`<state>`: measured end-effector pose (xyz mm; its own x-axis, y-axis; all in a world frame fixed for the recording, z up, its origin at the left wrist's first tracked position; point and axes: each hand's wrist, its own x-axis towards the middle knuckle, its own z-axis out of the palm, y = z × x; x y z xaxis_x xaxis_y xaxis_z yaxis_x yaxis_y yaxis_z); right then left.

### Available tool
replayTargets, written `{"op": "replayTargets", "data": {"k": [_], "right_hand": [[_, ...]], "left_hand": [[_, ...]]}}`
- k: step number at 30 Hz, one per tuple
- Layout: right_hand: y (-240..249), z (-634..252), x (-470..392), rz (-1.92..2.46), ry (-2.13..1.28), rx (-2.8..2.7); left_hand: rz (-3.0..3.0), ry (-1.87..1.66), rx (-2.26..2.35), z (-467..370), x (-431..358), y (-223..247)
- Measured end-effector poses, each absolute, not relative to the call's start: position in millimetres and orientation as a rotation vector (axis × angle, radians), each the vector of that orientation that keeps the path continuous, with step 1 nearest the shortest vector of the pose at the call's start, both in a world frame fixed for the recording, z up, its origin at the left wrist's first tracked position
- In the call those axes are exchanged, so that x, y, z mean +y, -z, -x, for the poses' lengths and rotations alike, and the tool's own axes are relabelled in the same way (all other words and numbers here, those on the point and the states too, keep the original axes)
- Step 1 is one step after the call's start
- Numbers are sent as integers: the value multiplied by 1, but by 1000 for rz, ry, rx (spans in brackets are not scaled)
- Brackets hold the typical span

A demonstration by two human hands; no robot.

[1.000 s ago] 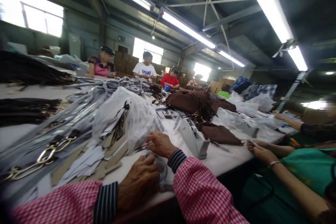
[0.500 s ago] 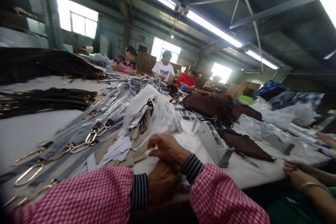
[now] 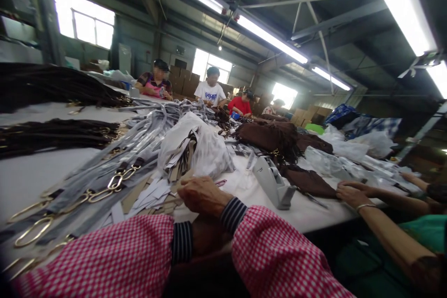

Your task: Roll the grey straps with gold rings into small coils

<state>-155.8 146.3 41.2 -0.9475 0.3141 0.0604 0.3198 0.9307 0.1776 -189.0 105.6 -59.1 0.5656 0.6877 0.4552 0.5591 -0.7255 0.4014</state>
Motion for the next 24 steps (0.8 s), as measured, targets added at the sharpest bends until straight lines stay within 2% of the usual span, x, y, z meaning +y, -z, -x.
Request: {"op": "replayTargets", "data": {"k": [3,8,11,16,24], "right_hand": [[-53,145,149,673,31,-2921],[-70,113,153,826,-731,-2453],[-75,85,147,864,-1019,-2110],[-72,33,122,913,-1256,-1672],[-44,-16,95,902,-1350,-1264]], "left_hand": [[-2633,-799,1156,192,101,46],[-2689,-758,1143,195,102,34],[-2690,-766,1113,197,107,29],[-2526,-830,1116,201,115,11],[-1703,-933,1109,212,138,-22]]}}
